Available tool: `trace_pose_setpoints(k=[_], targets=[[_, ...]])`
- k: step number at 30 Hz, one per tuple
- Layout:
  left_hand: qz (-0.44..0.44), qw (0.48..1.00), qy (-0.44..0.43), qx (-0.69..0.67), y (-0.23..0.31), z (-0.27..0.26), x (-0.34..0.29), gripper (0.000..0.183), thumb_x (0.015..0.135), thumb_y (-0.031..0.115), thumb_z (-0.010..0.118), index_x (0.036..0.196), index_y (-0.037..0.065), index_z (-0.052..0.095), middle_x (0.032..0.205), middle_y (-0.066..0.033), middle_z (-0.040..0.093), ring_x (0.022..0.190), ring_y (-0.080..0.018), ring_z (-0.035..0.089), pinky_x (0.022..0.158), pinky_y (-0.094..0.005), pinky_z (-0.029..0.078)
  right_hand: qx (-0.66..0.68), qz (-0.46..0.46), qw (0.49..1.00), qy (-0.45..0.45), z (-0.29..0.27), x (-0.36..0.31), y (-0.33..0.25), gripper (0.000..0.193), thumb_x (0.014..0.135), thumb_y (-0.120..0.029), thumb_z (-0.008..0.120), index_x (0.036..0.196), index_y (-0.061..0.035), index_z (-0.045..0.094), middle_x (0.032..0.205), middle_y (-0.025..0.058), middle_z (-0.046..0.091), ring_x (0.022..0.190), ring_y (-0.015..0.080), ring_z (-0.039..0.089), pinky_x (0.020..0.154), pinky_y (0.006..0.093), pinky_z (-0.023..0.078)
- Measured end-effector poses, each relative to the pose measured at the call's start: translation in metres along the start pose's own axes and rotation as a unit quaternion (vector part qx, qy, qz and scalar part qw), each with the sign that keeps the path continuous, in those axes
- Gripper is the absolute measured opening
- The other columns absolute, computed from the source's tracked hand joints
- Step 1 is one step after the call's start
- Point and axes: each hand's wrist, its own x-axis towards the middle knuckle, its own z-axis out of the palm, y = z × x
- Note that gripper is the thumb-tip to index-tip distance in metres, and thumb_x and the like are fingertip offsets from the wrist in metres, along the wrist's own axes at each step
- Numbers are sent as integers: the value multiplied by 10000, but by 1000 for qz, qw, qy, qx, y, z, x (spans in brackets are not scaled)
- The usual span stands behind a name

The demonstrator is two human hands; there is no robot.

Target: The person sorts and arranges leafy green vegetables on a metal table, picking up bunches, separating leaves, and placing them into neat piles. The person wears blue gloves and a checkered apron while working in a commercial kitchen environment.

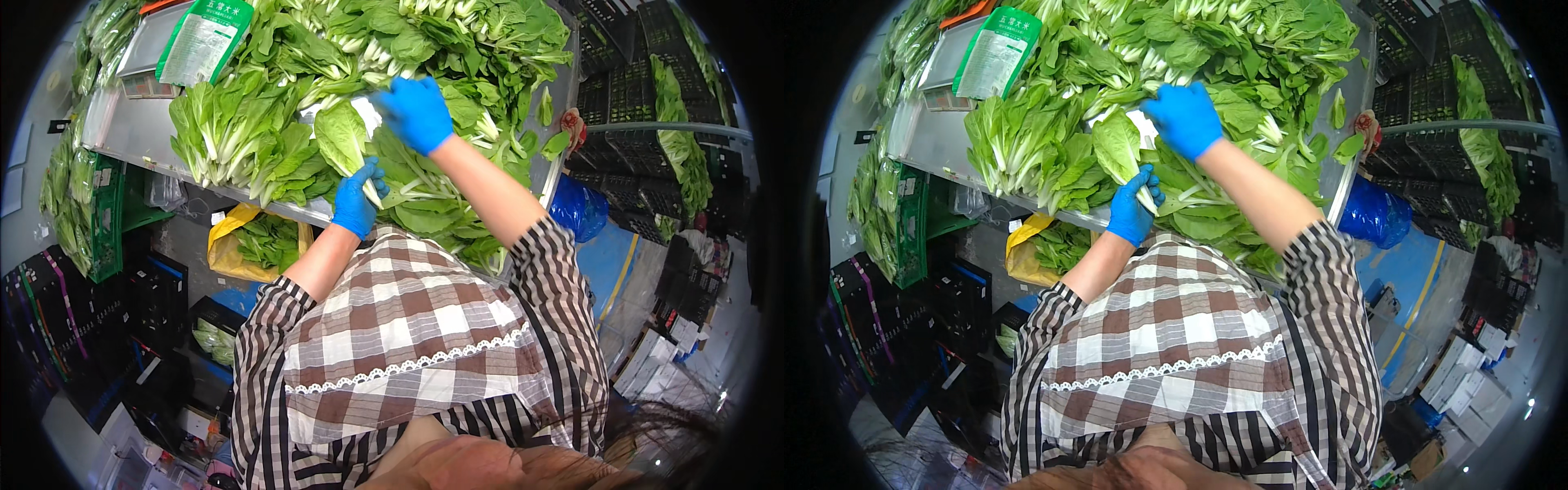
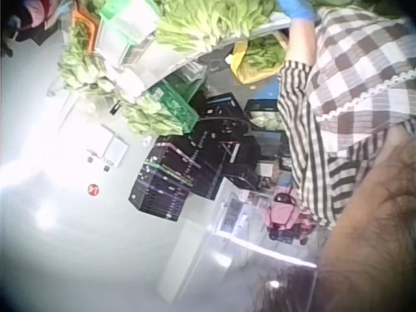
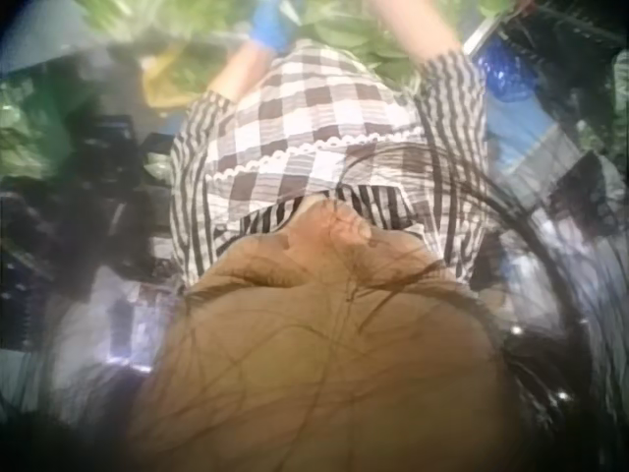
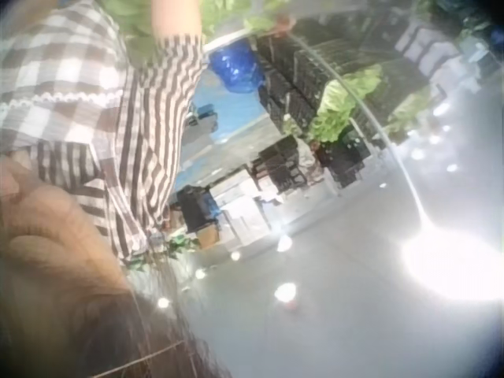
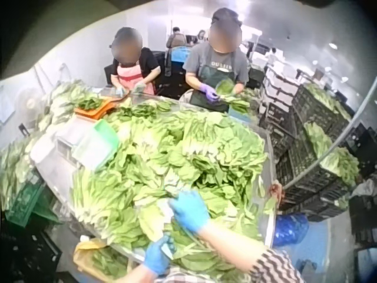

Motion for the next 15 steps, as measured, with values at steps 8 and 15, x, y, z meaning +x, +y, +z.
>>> trace_pose_setpoints(k=[8, 15], targets=[[-10, 1000, 3, 9, 0, -3, 2, 216, 873, 143, 621, 1070, 55, 606, 806, -47, 613, 636, -158, 546, 622, -316, 467, 64, 38, 991, 111, -31, -160, -4, 271, 679, -123, 736, 932, -196, 669, 871, 49, 591, 816, 272, 559, 775, 410, 403], [-18, 998, 1, 62, 0, 4, -5, 216, 884, 145, 619, 1077, 51, 598, 803, -46, 605, 633, -150, 542, 621, -310, 470, 191, 351, 908, 129, 1, -229, -10, 251, 742, -109, 731, 980, -113, 651, 862, 75, 630, 732, 239, 583, 661, 353, 458]])
